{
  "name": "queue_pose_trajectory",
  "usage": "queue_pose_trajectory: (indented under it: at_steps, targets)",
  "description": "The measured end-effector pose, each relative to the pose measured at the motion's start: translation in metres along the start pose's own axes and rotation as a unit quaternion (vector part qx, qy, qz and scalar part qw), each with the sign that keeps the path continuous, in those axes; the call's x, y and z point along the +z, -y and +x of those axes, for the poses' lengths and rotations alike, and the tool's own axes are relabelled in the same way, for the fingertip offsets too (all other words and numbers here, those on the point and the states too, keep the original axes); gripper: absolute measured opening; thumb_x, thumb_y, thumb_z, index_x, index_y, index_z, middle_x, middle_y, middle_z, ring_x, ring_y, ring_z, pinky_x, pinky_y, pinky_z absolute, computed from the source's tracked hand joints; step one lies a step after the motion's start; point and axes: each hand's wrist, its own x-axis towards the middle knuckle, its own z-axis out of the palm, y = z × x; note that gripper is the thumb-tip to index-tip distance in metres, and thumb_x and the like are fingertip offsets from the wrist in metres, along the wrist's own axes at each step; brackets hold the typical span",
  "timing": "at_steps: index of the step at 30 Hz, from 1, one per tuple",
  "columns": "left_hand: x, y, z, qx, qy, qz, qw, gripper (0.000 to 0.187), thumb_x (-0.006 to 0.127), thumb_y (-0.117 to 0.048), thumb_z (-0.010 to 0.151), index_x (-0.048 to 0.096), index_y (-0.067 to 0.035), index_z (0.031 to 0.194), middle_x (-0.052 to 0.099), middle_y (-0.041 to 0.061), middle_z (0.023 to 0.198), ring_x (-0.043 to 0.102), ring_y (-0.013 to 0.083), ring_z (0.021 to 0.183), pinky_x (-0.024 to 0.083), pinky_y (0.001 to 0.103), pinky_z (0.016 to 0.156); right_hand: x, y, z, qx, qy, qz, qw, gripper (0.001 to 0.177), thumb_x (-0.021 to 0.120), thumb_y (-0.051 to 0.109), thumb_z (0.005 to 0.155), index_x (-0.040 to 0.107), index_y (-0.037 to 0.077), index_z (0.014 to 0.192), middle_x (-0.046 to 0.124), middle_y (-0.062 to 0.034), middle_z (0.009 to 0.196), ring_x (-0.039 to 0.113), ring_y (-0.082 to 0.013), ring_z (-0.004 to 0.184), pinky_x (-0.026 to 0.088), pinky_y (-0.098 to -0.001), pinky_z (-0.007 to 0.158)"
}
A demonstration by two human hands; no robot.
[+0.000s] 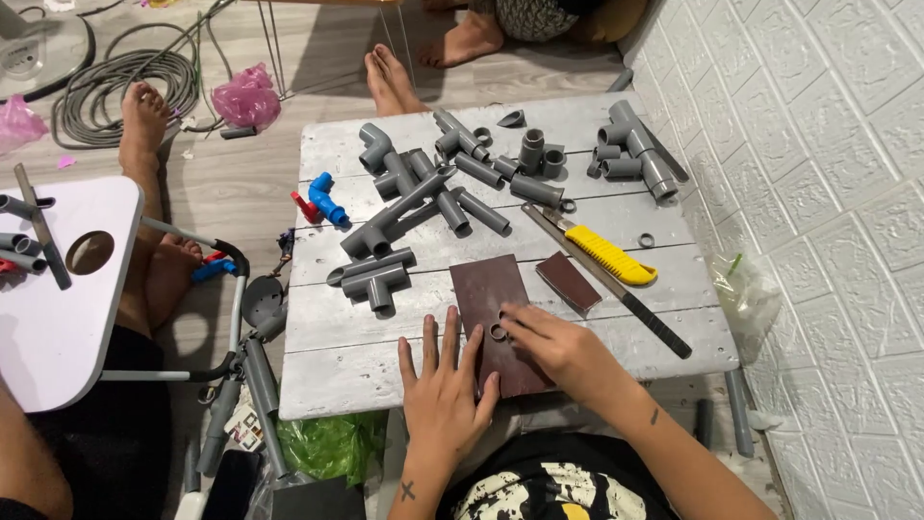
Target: Sanding and scraping burrs off small grey plastic rings using sandpaper and a utility knife on a low workbench.
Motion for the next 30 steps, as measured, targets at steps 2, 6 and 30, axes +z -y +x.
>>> queue_pose_trajectory:
  at_steps: [2, 6, 30]
  targets:
    - [-0.001, 0.0, 0.0, 0.001, 0.002, 0.014, 1.0, 0.071, 0.054, -0.048, 0.09, 0.045, -0.013, 0.152, 0.026, 0.01, 0.168, 0.017, 0.0338, 0.156, 0.007, 0.059, 0.122, -0.008, 0.001, -0.002, 0.022, -0.02, 0.011, 1.0, 0.038, 0.072, 0.004, 0.081, 0.069, 0.003, 0.119, 0.067, -0.0083, 0.137, 0.069, -0.0225, 0.118, 0.056, -0.034, 0.101]
    - [0.002, 0.001, -0.001, 0.016, 0.008, 0.036, 0.999, 0.077, 0.051, -0.049, 0.092, 0.04, -0.006, 0.155, 0.033, 0.006, 0.167, 0.018, 0.0323, 0.156, 0.005, 0.059, 0.123, -0.005, -0.005, -0.004, 0.009, -0.001, -0.019, 1.0, 0.035, 0.068, -0.002, 0.08, 0.074, 0.003, 0.114, 0.068, -0.0103, 0.135, 0.071, -0.0246, 0.114, 0.05, -0.0382, 0.111]
    - [0.0, 0.001, 0.0, -0.002, 0.004, 0.023, 1.0, 0.078, 0.054, -0.049, 0.091, 0.04, -0.009, 0.156, 0.027, 0.016, 0.168, 0.019, 0.0331, 0.157, 0.007, 0.056, 0.123, 0.005, 0.009, -0.002, 0.023, -0.106, -0.033, 0.994, 0.033, 0.079, 0.004, 0.075, 0.077, 0.01, 0.107, 0.071, -0.0059, 0.111, 0.061, -0.0263, 0.114, 0.05, -0.0437, 0.11]
